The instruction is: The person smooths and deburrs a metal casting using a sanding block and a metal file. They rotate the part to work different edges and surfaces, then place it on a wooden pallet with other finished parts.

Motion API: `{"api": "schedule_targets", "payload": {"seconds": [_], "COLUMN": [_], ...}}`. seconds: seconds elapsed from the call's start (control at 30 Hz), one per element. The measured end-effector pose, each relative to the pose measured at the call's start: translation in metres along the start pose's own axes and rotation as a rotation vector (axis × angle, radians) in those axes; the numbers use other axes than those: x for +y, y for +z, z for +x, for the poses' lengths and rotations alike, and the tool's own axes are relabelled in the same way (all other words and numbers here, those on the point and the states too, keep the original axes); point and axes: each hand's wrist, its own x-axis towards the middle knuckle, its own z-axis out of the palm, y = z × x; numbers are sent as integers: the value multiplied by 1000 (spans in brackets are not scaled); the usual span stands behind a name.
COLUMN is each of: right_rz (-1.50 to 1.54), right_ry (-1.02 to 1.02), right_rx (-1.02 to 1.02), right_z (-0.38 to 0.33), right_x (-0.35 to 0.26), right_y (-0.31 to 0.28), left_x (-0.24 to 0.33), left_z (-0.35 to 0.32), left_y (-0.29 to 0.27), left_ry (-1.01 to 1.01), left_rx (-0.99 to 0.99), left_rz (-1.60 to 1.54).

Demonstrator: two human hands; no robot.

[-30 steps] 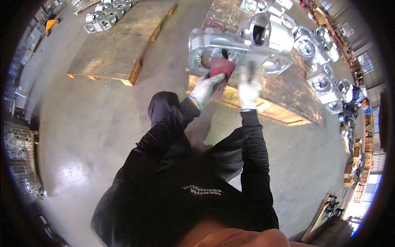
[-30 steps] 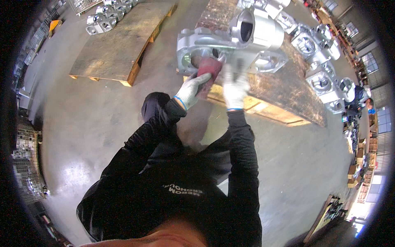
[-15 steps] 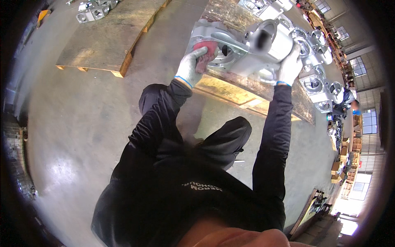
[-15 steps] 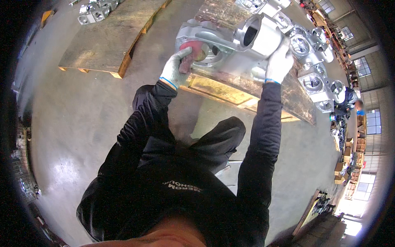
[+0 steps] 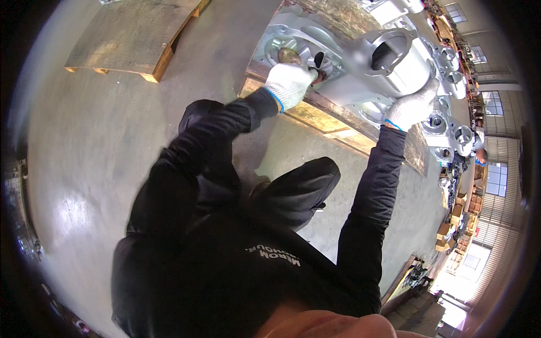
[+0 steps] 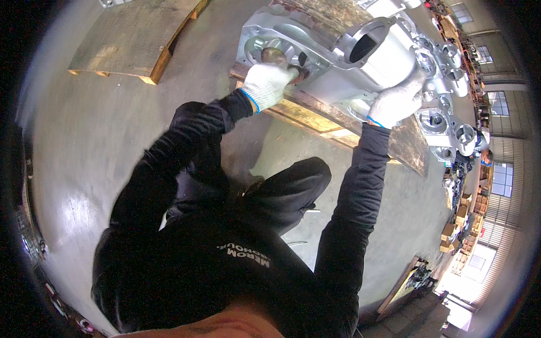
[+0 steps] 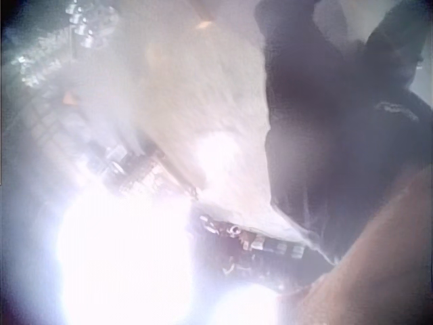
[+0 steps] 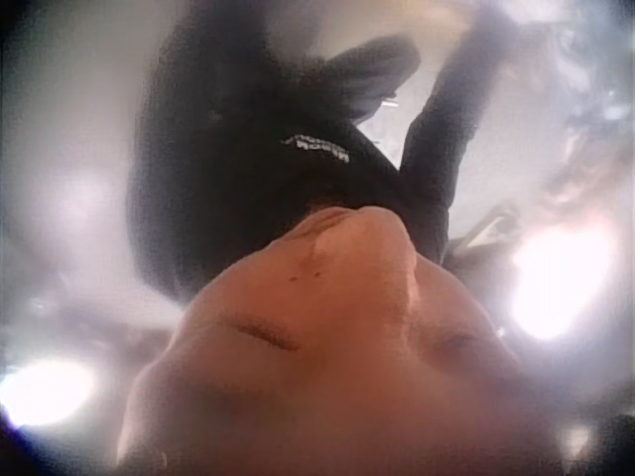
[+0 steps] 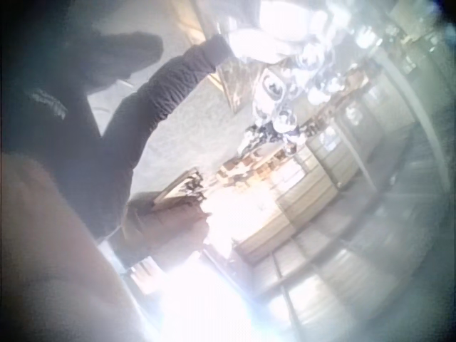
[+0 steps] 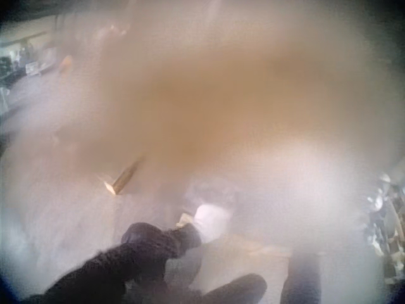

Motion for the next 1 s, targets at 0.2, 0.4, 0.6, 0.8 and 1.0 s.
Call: {"api": "schedule_targets", "payload": {"seconds": [0.2, 0.4, 0.6, 0.8, 1.0], "right_rz": [-222, -25, -166, -73, -236], "right_ry": [15, -62, -94, -137, -161], "right_rx": [2, -5, -61, 26, -32], "right_z": [-3, -1, 1, 2, -7], "right_x": [-9, -5, -6, 13, 11], "right_y": [-3, -1, -10, -4, -19], "left_x": [5, 3, -12, 33, 11], "left_z": [11, 23, -2, 14, 0], "left_y": [1, -41, -28, 13, 1], "left_ry": [102, -450, -685, -456, 52], "left_rx": [-141, -54, 311, 525, 140], "left_rz": [239, -1175, -2419, -1510, 53]}}
